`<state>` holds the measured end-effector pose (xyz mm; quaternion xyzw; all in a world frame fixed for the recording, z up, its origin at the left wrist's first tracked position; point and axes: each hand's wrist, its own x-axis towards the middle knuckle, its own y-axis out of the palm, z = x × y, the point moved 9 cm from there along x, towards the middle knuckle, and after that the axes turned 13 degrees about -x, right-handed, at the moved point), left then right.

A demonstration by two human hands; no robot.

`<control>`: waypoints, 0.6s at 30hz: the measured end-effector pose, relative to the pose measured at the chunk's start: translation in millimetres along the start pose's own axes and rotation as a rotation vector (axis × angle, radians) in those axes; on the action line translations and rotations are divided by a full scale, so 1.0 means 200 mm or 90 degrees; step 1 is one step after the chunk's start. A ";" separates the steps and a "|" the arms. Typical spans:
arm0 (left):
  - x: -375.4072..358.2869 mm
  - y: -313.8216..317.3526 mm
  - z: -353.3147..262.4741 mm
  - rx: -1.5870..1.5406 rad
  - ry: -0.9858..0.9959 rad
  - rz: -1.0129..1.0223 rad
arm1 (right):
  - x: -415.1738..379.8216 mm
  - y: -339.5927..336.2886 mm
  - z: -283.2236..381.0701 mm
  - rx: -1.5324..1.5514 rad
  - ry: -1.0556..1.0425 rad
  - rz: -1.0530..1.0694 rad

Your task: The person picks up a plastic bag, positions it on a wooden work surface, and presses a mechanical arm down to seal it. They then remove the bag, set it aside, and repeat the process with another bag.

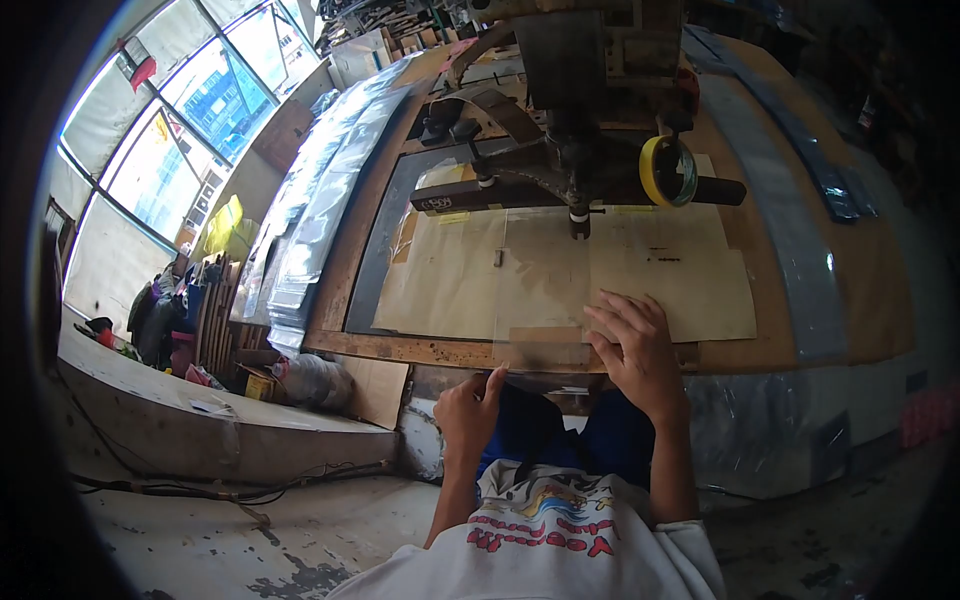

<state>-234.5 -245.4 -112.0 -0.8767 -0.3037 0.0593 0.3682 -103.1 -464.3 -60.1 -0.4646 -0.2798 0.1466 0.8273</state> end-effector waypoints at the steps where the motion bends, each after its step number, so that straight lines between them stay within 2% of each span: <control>1: 0.00 0.00 0.01 0.020 -0.002 -0.006 | 0.04 0.03 0.03 -0.010 -0.029 0.009; 4: 0.01 0.03 0.05 0.038 -0.044 0.050 | 0.17 0.18 0.14 -0.062 -0.125 0.048; 6: 0.02 0.09 0.07 -0.158 -0.028 0.098 | 0.21 0.30 0.21 -0.130 -0.202 0.089; 7: 0.03 0.09 0.05 -0.256 -0.021 0.122 | 0.21 0.30 0.19 -0.145 -0.180 0.073; 9: 0.03 0.13 0.00 -0.286 -0.014 0.213 | 0.19 0.29 0.15 -0.176 -0.140 0.049; 10: 0.01 0.14 -0.03 -0.300 -0.014 0.261 | 0.16 0.28 0.14 -0.200 -0.128 0.050; 13: -0.08 0.21 -0.10 -0.318 0.110 0.462 | -0.01 0.16 0.16 -0.250 -0.101 0.032; 14: -0.14 0.25 -0.10 -0.312 0.123 0.613 | -0.11 0.10 0.21 -0.248 -0.101 0.012; 15: -0.14 0.26 -0.09 -0.423 0.072 0.602 | -0.16 0.04 0.25 -0.245 -0.102 -0.007; 18: -0.17 0.34 -0.04 -0.702 -0.147 0.553 | -0.30 0.05 0.28 -0.027 -0.008 0.290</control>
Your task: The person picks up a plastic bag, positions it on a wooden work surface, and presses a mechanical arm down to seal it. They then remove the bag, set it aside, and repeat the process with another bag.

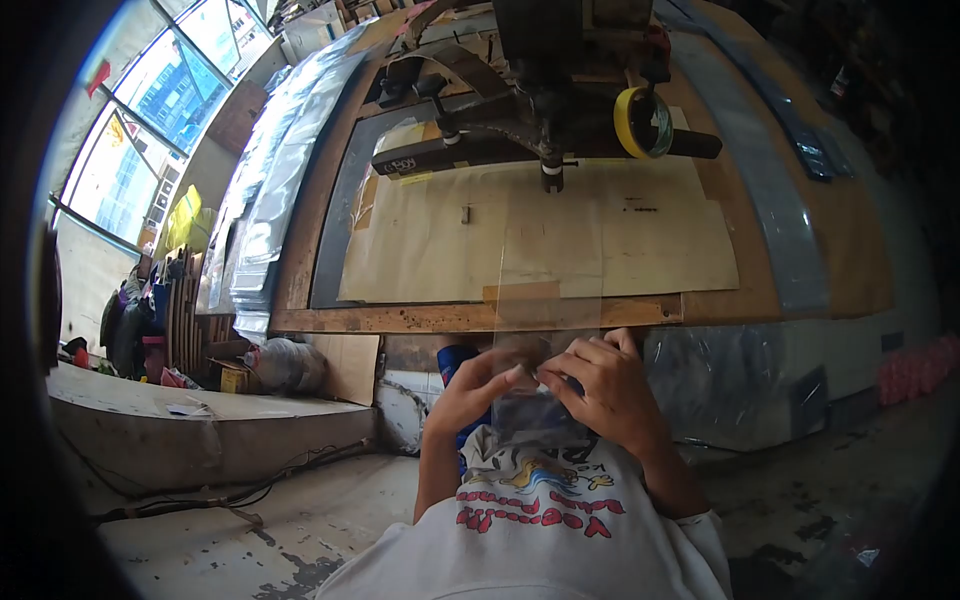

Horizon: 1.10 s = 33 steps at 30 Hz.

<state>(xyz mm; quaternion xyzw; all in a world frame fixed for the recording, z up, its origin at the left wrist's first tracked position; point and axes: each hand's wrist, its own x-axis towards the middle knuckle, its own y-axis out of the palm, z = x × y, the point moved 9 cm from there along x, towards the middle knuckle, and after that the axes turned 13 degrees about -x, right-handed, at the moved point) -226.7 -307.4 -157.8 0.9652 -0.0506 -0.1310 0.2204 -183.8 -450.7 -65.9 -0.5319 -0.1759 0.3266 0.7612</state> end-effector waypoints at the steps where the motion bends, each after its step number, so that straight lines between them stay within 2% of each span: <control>1: 0.03 0.01 0.02 -0.080 -0.006 -0.021 | 0.00 -0.04 0.00 0.012 -0.021 -0.088; 3: 0.05 0.05 -0.02 -0.048 0.047 -0.060 | 0.05 -0.13 -0.04 0.035 -0.060 -0.270; 6: 0.02 0.14 -0.11 -0.014 0.047 0.073 | 0.19 -0.29 -0.01 -0.020 -0.163 -0.331; 9: -0.02 0.19 -0.25 0.256 0.088 0.245 | 0.35 -0.20 0.08 -0.083 -0.409 -0.257; 12: -0.04 0.21 -0.35 0.318 0.005 0.334 | 0.41 -0.09 0.10 -0.026 -0.422 0.084; 14: -0.06 0.23 -0.40 0.368 0.014 0.410 | 0.42 -0.08 0.10 0.179 -0.397 0.141; 15: -0.07 0.27 -0.43 0.332 0.065 0.483 | 0.42 -0.08 0.11 0.282 -0.380 0.168; 17: -0.13 0.38 -0.47 0.256 0.157 0.633 | 0.37 -0.09 0.21 0.418 -0.434 0.163; 19: -0.15 0.43 -0.48 0.207 0.157 0.699 | 0.34 -0.10 0.25 0.411 -0.489 0.204; 20: -0.16 0.42 -0.48 0.216 0.135 0.737 | 0.34 -0.11 0.22 0.337 -0.517 0.253; 21: -0.17 0.41 -0.47 0.223 0.113 0.774 | 0.33 -0.12 0.18 0.277 -0.497 0.305; 22: -0.18 0.41 -0.53 0.201 0.175 0.752 | 0.31 -0.12 0.13 0.213 -0.480 0.355; 23: -0.19 0.39 -0.55 0.201 0.160 0.731 | 0.29 -0.14 0.06 0.167 -0.415 0.407; 25: -0.21 0.32 -0.59 0.193 0.122 0.687 | 0.28 -0.19 0.05 0.201 -0.382 0.342; 27: -0.23 0.34 -0.59 0.203 0.152 0.732 | 0.26 -0.30 0.11 0.351 -0.437 0.103; 29: -0.24 0.36 -0.53 0.241 0.134 0.800 | 0.26 -0.20 0.24 0.397 -0.562 0.067; 31: -0.25 0.38 -0.57 0.237 0.179 0.787 | 0.24 -0.15 0.29 0.456 -0.584 0.134; 33: -0.27 0.32 -0.59 0.207 0.206 0.803 | 0.21 -0.09 0.30 0.530 -0.494 0.315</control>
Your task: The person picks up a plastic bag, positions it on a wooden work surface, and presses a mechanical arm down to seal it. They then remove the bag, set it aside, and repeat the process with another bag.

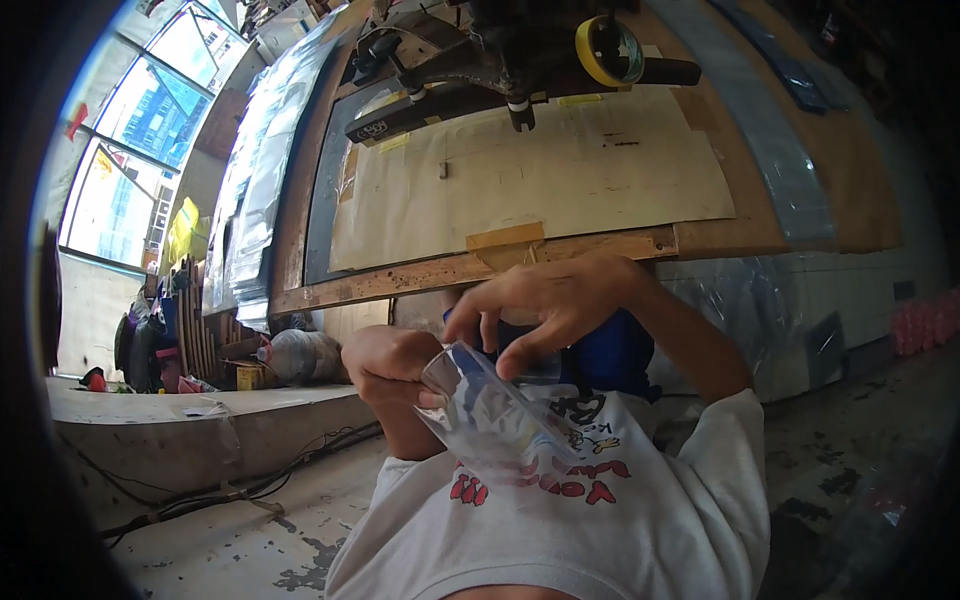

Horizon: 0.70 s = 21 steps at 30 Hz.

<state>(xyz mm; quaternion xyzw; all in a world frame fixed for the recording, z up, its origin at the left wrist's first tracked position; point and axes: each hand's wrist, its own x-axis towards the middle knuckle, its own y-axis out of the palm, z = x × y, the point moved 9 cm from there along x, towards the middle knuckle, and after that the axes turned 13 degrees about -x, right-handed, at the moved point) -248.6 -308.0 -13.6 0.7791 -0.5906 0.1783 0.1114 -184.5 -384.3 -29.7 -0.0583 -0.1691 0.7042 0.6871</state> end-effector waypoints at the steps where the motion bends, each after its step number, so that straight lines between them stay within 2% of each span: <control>1: 0.04 -0.01 -0.04 -0.052 -0.021 -0.035 | -0.02 0.01 0.00 -0.115 -0.020 0.054; 4: -0.04 -0.03 -0.08 0.014 0.004 -0.043 | -0.05 -0.02 0.07 -0.286 -0.144 -0.057; 5: -0.05 -0.01 -0.05 0.016 -0.054 0.008 | -0.06 -0.03 0.03 -0.230 -0.099 -0.060; 7: -0.05 -0.03 -0.05 0.020 -0.078 -0.045 | -0.09 -0.07 0.00 -0.129 -0.008 -0.068; 10: -0.07 -0.06 -0.05 0.063 -0.126 -0.106 | -0.17 -0.17 0.11 -0.291 0.050 -0.106; 13: -0.09 -0.09 -0.03 0.070 -0.146 -0.130 | -0.25 -0.22 0.09 -0.279 0.159 -0.111; 15: -0.07 -0.09 -0.01 0.039 -0.162 -0.141 | -0.30 -0.29 0.10 -0.244 0.131 -0.255; 16: -0.06 -0.12 -0.02 0.046 -0.134 -0.200 | -0.32 -0.32 0.10 -0.230 0.114 -0.329; 19: 0.01 -0.18 -0.07 0.072 -0.025 -0.347 | -0.68 -0.41 -0.01 -0.167 0.151 -0.716; 21: 0.15 -0.20 -0.09 0.120 0.072 -0.355 | -0.88 -0.25 -0.19 0.005 0.166 -0.658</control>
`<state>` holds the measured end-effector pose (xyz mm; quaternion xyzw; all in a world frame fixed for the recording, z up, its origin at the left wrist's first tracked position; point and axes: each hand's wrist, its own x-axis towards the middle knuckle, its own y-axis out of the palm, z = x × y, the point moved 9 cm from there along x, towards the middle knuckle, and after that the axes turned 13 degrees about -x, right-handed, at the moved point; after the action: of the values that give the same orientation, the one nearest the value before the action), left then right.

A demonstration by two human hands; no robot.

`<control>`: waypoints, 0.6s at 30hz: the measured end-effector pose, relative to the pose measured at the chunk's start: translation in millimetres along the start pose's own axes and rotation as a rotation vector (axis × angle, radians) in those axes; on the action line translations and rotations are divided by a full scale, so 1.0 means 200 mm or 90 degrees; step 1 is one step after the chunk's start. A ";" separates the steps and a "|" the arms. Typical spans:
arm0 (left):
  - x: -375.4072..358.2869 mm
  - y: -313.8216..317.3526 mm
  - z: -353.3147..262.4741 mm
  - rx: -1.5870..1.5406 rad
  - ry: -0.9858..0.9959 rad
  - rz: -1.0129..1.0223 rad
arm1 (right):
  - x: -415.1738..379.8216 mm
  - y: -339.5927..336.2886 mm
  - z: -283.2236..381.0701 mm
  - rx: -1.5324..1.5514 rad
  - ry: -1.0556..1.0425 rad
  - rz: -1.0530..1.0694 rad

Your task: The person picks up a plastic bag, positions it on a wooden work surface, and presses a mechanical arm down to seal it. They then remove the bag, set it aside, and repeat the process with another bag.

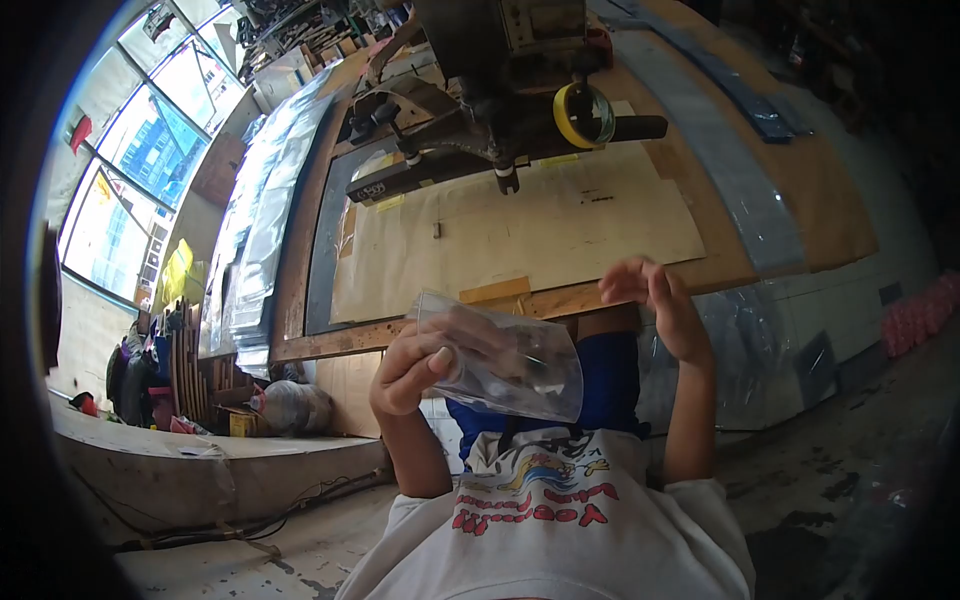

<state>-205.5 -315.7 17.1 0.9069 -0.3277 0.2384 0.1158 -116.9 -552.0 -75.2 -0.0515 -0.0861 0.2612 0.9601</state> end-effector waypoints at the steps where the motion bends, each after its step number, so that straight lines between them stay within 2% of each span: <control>1: 0.07 0.04 -0.01 0.007 0.051 -0.020 | -0.11 0.08 -0.06 0.065 0.003 0.084; 2: 0.15 0.08 0.01 0.016 0.065 -0.032 | -0.23 0.15 -0.10 0.129 0.009 0.167; 4: 0.30 0.18 0.03 0.026 0.079 -0.063 | -0.35 0.32 -0.02 0.157 -0.066 0.192; 7: 0.59 0.38 -0.02 0.017 0.127 0.042 | -0.42 0.38 -0.24 0.141 -0.068 0.054; 8: 0.70 0.44 -0.08 0.005 0.191 0.049 | -0.41 0.32 -0.21 0.051 -0.045 -0.080; 10: 0.91 0.54 -0.19 -0.001 0.305 0.053 | -0.44 0.28 -0.42 0.034 0.048 -0.100; 11: 1.01 0.57 -0.24 0.006 0.355 0.047 | -0.46 0.24 -0.52 0.023 0.093 -0.107; 12: 1.13 0.59 -0.32 0.030 0.370 0.031 | -0.47 0.18 -0.52 -0.119 0.065 -0.099; 15: 1.46 0.61 -0.55 0.104 0.421 -0.025 | -0.54 -0.07 -0.31 0.076 -0.066 -0.238; 18: 1.91 0.42 -0.60 0.230 0.382 -0.110 | -0.68 -0.55 -0.02 -0.057 -0.067 -0.466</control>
<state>-47.3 -541.7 319.2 0.8269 -0.1538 0.5371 0.0643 -177.5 -716.6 -81.7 -0.0455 -0.1596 -0.1013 0.9809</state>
